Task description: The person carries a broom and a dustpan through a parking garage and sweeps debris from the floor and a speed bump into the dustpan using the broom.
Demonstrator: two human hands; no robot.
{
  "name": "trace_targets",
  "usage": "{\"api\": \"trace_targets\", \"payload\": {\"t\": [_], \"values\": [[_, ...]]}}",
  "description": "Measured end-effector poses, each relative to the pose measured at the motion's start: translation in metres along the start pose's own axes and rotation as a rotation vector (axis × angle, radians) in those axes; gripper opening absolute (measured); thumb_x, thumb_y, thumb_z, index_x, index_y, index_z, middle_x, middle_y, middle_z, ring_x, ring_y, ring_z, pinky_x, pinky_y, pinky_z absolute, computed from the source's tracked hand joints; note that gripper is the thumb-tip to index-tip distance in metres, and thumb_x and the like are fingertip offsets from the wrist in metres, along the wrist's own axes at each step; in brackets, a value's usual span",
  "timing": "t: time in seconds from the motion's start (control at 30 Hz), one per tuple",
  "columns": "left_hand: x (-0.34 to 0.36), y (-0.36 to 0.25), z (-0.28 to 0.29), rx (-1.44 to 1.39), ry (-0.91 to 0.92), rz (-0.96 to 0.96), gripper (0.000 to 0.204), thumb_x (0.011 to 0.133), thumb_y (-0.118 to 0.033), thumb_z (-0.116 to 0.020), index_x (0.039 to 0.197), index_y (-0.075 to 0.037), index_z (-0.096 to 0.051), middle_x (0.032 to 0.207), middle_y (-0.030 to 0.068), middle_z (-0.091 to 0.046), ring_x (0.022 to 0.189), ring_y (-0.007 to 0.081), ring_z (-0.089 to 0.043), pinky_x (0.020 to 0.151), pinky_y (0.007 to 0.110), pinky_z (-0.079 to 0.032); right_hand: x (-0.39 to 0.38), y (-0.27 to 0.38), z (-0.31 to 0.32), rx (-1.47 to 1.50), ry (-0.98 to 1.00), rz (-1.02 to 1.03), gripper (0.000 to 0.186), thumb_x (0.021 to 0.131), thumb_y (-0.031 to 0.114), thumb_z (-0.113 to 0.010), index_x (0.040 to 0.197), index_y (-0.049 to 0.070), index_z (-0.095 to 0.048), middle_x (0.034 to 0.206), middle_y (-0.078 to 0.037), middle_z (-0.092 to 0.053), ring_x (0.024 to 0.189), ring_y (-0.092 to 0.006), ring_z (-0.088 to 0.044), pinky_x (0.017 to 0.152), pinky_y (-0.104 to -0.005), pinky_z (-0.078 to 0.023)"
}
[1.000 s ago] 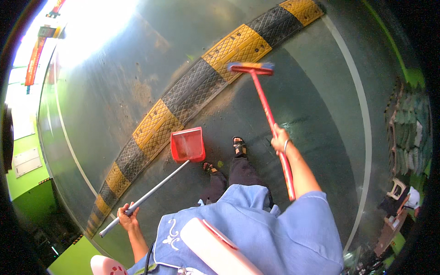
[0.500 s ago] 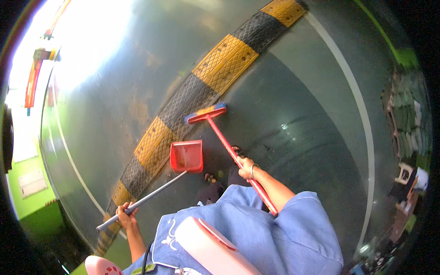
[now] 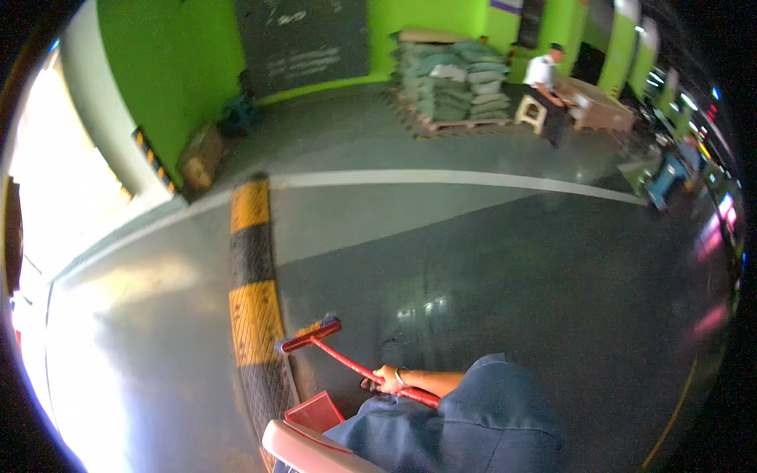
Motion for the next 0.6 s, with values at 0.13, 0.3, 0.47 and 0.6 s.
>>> {"api": "trace_targets", "payload": {"t": [0.13,0.3,0.47,0.6], "values": [[0.053,-0.023,-0.040,0.041,-0.005,-0.018,0.028,0.073,-0.024,-0.048,0.092,-0.005,-0.041,0.083,0.0122,-0.051,0.071,0.0241,-0.050,0.053,0.032,-0.045,0.005,-0.022,-0.036,0.056,-0.242,-0.060,0.066,0.065,0.000,-0.046,0.123,0.015,-0.019,0.047,-0.004,-0.045,0.035,-0.0104,-0.042,0.030,-0.0244,-0.035],[0.087,-0.060,-0.066,0.064,0.024,-0.046,0.026,0.072,-0.024,-0.049,0.090,-0.006,-0.042,0.079,0.0104,-0.052,0.067,0.0210,-0.050,0.049,0.030,-0.043,-0.007,-0.036,-0.057,0.226,-0.383,-0.077,0.064,0.067,0.003,-0.048,0.123,0.017,-0.020,0.047,-0.003,-0.044,0.035,-0.0097,-0.042,0.031,-0.0235,-0.035],[0.106,-0.081,-0.071,0.057,-0.014,-0.055,0.025,0.071,-0.024,-0.049,0.089,-0.007,-0.043,0.076,0.0086,-0.052,0.064,0.0179,-0.050,0.046,0.028,-0.042,-0.017,-0.039,-0.064,0.262,-0.448,-0.138,0.061,0.067,0.003,-0.049,0.121,0.012,-0.024,0.046,-0.003,-0.044,0.034,-0.0094,-0.041,0.030,-0.0227,-0.033],[0.107,-0.099,-0.051,0.008,-0.111,-0.091,0.024,0.071,-0.024,-0.050,0.088,-0.008,-0.044,0.073,0.0072,-0.053,0.061,0.0155,-0.050,0.043,0.026,-0.041,-0.012,-0.043,-0.063,0.604,-0.351,-0.257,0.041,0.073,0.007,-0.050,0.110,0.007,-0.035,0.048,-0.005,-0.047,0.034,-0.0111,-0.043,0.029,-0.0242,-0.033]]}}
Point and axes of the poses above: each hand's wrist, its own x-axis towards the middle knuckle, its own z-axis out of the back of the hand, y = z × x, the point moved 4 cm from there along x, towards the middle knuckle
